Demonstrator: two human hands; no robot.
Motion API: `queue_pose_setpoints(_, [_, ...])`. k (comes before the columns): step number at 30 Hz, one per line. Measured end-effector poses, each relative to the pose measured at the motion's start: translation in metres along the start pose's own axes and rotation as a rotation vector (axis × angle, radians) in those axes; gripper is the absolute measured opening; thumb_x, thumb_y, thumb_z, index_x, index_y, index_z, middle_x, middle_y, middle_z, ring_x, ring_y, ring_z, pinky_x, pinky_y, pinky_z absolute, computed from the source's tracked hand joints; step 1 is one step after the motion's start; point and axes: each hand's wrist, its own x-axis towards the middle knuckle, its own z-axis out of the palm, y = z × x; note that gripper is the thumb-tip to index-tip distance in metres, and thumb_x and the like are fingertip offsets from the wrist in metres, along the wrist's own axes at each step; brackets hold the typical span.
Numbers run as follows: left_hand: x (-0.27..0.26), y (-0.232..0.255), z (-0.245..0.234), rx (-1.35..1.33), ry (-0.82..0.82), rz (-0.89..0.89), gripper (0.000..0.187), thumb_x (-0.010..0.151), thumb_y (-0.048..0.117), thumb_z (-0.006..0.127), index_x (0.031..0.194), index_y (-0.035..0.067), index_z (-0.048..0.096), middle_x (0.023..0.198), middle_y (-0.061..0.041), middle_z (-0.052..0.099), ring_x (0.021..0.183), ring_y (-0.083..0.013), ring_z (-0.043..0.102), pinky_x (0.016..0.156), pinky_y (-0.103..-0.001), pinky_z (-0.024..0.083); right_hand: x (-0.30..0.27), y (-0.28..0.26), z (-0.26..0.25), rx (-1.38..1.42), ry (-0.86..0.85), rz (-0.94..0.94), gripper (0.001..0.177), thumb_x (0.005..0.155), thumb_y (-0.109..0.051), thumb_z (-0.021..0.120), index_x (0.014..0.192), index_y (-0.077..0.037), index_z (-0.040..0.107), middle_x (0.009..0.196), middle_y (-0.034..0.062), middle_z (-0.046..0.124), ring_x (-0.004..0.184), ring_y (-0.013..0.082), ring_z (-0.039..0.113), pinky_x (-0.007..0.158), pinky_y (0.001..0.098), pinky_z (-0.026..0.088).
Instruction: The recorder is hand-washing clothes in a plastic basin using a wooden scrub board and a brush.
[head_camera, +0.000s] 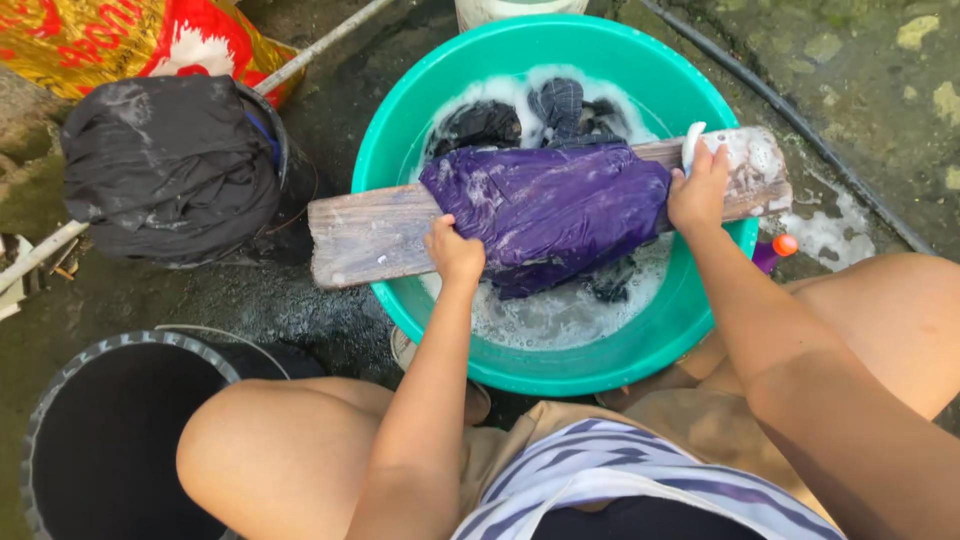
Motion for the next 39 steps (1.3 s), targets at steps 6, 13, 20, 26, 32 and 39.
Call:
queue_pose_setpoints(6, [-0.014,0.075,-0.03,-0.182,-0.027,-0.255,0.039,0.076,0.034,0.082,0.076,-0.003,0.071,0.099,-0.021,0.061,0.11,-0.0379,0.053,0.093,-0.042,0.039,-0.031,-0.121,-0.038,-0.368,-0.108,-0.047,0.067,0.083,-0.031,0.075,0.141,-0.005,0.051,0.152,0.035,0.031,0.14,0.0584,0.03,0.105,0.0759,0.026])
queue_pose_setpoints(13, [-0.057,0.147,-0.069,-0.79,-0.152,0.016,0.022,0.071,0.019,0.076,0.075,0.002,0.061,0.103,-0.015,0.058,0.104,-0.0326,0.052,0.091,-0.04,0.043,-0.162,-0.245,-0.037,0.443,-0.501,-0.387,0.037,0.085,-0.013,0.064,0.119,0.002,0.067,0.125,0.0222,0.068,0.12,0.0379,0.062,0.105,0.0453,0.05])
queue_pose_setpoints(20, [-0.154,0.229,-0.118,-0.254,-0.1,0.905,0.015,0.081,0.029,0.082,0.088,0.017,0.077,0.1,-0.015,0.06,0.102,-0.036,0.052,0.094,-0.051,0.04,-0.132,-0.173,0.018,1.413,-0.399,-0.115,0.029,0.106,-0.025,0.055,0.129,-0.008,0.057,0.13,0.0078,0.064,0.125,0.0202,0.062,0.108,0.0385,0.053])
queue_pose_setpoints(26, [-0.182,0.245,-0.123,-0.137,0.02,1.217,0.016,0.086,0.034,0.077,0.082,0.019,0.071,0.087,-0.01,0.062,0.091,-0.034,0.059,0.09,-0.052,0.039,-0.128,-0.125,0.027,1.447,-0.635,0.462,0.029,0.106,-0.026,0.054,0.127,-0.008,0.062,0.126,0.007,0.068,0.117,0.0189,0.063,0.099,0.0366,0.053])
queue_pose_setpoints(32, [-0.054,0.202,-0.117,0.092,-0.121,0.526,0.036,0.096,0.048,0.062,0.104,0.015,0.075,0.11,-0.019,0.069,0.104,-0.0395,0.063,0.093,-0.053,0.047,-0.129,-0.199,-0.071,1.486,-0.84,0.921,0.03,0.106,-0.026,0.051,0.123,-0.005,0.065,0.118,0.0093,0.071,0.106,0.0206,0.067,0.09,0.0363,0.057])
queue_pose_setpoints(39, [-0.103,0.19,-0.186,-0.865,-1.034,0.421,0.111,0.075,0.024,0.09,0.165,0.013,0.025,0.176,-0.014,0.017,0.165,-0.0303,0.005,0.131,-0.043,0.013,-0.128,-0.245,-0.136,1.56,-0.557,0.88,0.034,0.104,-0.02,0.039,0.11,0.003,0.064,0.106,0.0162,0.073,0.093,0.0277,0.074,0.086,0.043,0.062])
